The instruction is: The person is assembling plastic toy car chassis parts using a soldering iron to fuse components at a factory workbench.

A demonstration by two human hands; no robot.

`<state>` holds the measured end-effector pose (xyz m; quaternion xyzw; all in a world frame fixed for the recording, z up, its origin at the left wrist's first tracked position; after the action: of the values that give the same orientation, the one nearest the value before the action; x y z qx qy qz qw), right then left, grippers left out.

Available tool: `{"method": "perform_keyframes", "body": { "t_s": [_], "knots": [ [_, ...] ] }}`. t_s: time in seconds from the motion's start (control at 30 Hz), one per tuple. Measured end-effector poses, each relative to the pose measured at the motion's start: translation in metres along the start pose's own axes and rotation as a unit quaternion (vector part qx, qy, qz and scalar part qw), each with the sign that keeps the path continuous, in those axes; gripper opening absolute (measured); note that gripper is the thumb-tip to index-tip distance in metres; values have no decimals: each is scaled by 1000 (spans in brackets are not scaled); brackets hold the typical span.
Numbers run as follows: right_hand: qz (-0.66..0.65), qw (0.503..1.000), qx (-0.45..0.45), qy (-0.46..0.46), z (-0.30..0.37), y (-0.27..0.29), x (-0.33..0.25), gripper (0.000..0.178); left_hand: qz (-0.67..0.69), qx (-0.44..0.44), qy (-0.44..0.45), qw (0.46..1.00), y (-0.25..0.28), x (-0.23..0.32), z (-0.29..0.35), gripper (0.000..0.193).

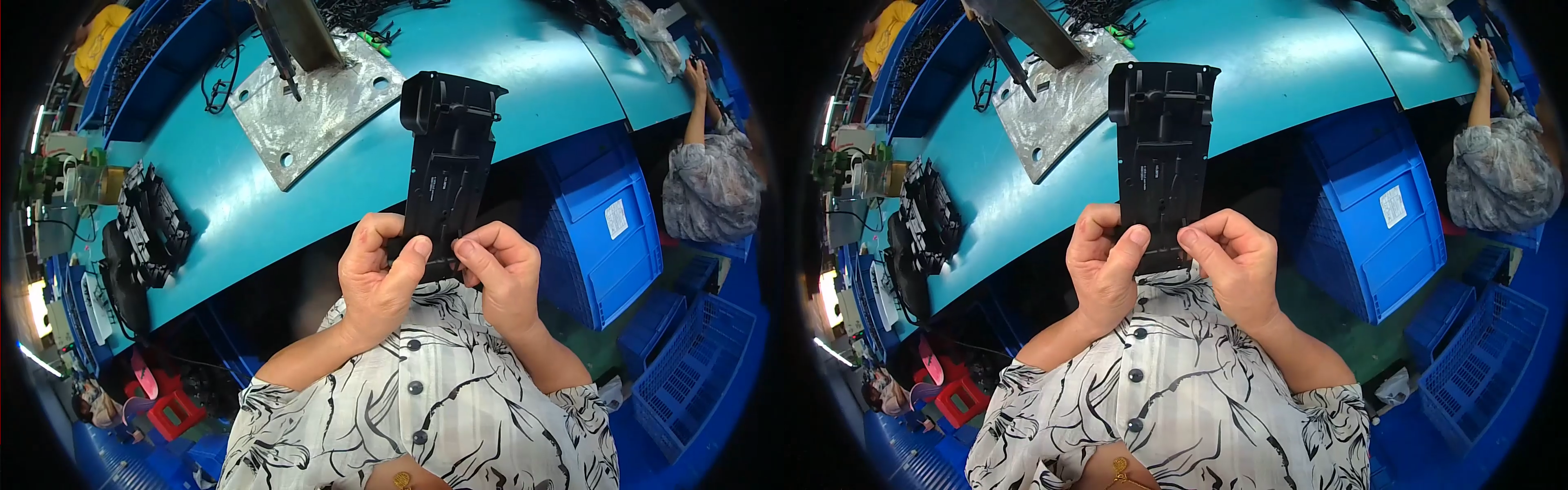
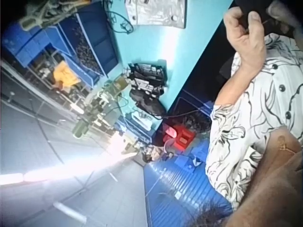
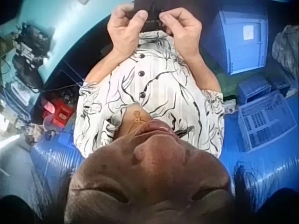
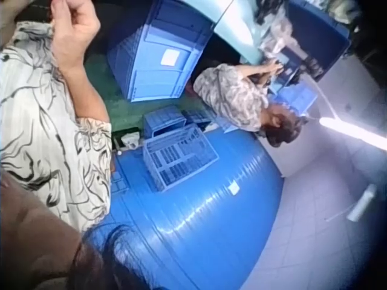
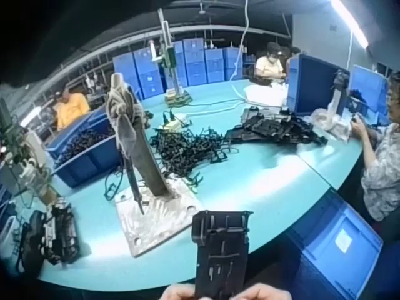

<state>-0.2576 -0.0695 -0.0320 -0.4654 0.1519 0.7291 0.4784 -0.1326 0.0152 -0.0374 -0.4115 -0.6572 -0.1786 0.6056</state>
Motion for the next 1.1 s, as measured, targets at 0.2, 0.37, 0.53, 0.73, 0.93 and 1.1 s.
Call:
{"method": "perform_keyframes", "body": {
  "t_s": [0.2,0.37,0.53,0.73,0.93,1.1],
  "knots": [
    [19,999,-17,-37,-1,1,-5,13,17,19,16,1000,2,2,0,10],
    [115,985,-12,131,-11,7,-5,27,-12,-13,19,1000,3,2,-3,9],
    [-82,989,-114,46,-8,-2,-4,28,-36,-59,-2,998,-3,9,-2,9],
    [-105,989,-100,21,-6,-8,-3,19,-41,-67,-4,997,-1,6,1,9],
    [-115,989,-92,0,-4,-10,-2,18,8,-52,27,998,1,4,5,10],
    [-114,989,-96,-2,-6,-11,0,17,-23,-71,1,997,2,5,4,11]
  ]
}}
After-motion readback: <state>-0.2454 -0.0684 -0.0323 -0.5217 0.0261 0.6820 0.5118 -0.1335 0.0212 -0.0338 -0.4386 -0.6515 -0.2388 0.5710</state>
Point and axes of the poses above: each hand's wrist, its own z-axis away from the middle knuckle, its own y-axis out of the back of the hand, x = y × z, the point moved 2 cm from there along -z, towards the middle knuckle, and after that the axes turned 14 degrees about -y, right-handed, at the moved point
